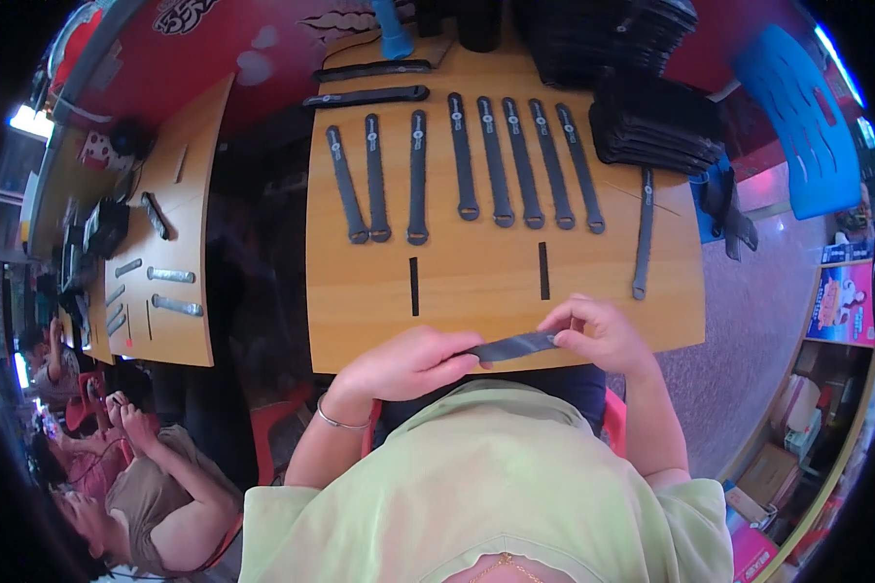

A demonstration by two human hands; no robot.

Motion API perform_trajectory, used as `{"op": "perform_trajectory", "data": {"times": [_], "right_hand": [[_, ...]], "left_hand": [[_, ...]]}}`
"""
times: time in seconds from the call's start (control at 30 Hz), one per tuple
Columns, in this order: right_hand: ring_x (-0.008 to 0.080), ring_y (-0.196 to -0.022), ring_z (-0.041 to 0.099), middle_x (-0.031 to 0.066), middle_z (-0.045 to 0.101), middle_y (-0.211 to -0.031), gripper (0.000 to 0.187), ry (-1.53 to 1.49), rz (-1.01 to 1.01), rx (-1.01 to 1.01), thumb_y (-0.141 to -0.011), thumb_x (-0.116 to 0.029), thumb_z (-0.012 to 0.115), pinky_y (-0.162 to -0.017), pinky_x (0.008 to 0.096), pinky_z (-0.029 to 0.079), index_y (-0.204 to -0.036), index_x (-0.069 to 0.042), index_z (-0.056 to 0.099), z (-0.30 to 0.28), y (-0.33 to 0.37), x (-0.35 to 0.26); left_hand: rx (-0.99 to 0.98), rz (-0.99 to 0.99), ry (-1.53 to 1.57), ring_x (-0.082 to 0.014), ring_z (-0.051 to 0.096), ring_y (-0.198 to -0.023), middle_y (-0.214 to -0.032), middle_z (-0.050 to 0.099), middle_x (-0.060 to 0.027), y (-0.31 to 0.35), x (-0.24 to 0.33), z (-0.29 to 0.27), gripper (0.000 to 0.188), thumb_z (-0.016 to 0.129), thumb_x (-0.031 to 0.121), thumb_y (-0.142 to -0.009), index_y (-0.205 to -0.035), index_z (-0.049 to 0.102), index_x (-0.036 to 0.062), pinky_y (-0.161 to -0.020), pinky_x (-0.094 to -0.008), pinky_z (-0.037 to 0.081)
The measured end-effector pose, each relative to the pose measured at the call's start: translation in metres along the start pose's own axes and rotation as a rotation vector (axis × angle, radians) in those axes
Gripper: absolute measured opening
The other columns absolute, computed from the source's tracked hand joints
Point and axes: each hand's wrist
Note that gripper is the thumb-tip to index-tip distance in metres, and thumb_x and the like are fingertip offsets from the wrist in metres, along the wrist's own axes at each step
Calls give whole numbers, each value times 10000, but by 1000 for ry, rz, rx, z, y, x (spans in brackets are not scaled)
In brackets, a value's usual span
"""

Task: Assembling black straps by inserting small metal bars into pre-made holes and then stacking them.

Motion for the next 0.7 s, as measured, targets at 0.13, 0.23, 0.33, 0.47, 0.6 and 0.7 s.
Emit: {"op": "perform_trajectory", "data": {"times": [0.13, 0.23, 0.33, 0.47, 0.6, 0.7], "right_hand": [[90, -804, 534, 17, 581, -833, 124, 70, -106, 17, -824, -75, 627, -699, 224, 414, -940, -34, 644, 5, -8, 0], [81, -802, 531, 9, 575, -824, 113, -28, -134, 114, -841, -58, 614, -712, 223, 418, -947, -24, 638, 7, -15, 6], [69, -789, 528, -5, 582, -838, 124, -138, -70, 193, -870, -36, 585, -712, 213, 423, -980, -16, 637, 13, -23, 2], [49, -768, 536, -13, 600, -864, 159, -163, 47, 222, -901, -15, 540, -682, 184, 428, -1032, -6, 631, 13, -31, 1], [56, -750, 567, -5, 616, -812, 163, -187, 42, 328, -881, -29, 565, -668, 199, 447, -1021, -5, 645, 15, -41, 14], [61, -705, 579, -2, 624, -797, 162, -166, 51, 405, -882, -29, 572, -649, 200, 462, -1024, -5, 644, 15, -47, 18]], "left_hand": [[17, -82, 54, -183, 511, -579, -700, 543, -90, 11, -16, -7, 202, 464, 122, -929, -1019, 606, 11, -590, -288, 436], [207, 194, -45, -170, 502, -562, -775, 550, -92, 13, -41, -7, 184, 470, 85, -920, -991, 608, -16, -571, -286, 429], [405, 253, -190, -217, 564, -603, -818, 573, -135, 14, -46, -11, 170, 487, 76, -913, -972, 603, -32, -605, -297, 463], [539, -126, 155, -104, 567, -667, -826, 596, -52, 14, -45, -15, 143, 566, 25, -880, -1003, 619, -24, -623, -219, 452], [741, -108, 283, -62, 572, -725, -812, 612, -1, 11, -66, -17, 168, 622, 33, -860, -1023, 620, -12, -640, -204, 452], [773, -83, 349, -55, 573, -775, -852, 615, -3, 8, -78, -20, 173, 601, 5, -870, -1042, 607, -8, -667, -196, 463]]}}
Point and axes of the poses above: each hand's wrist, its own y-axis away from the middle knuckle, its own z-axis out of the palm, x = y × z
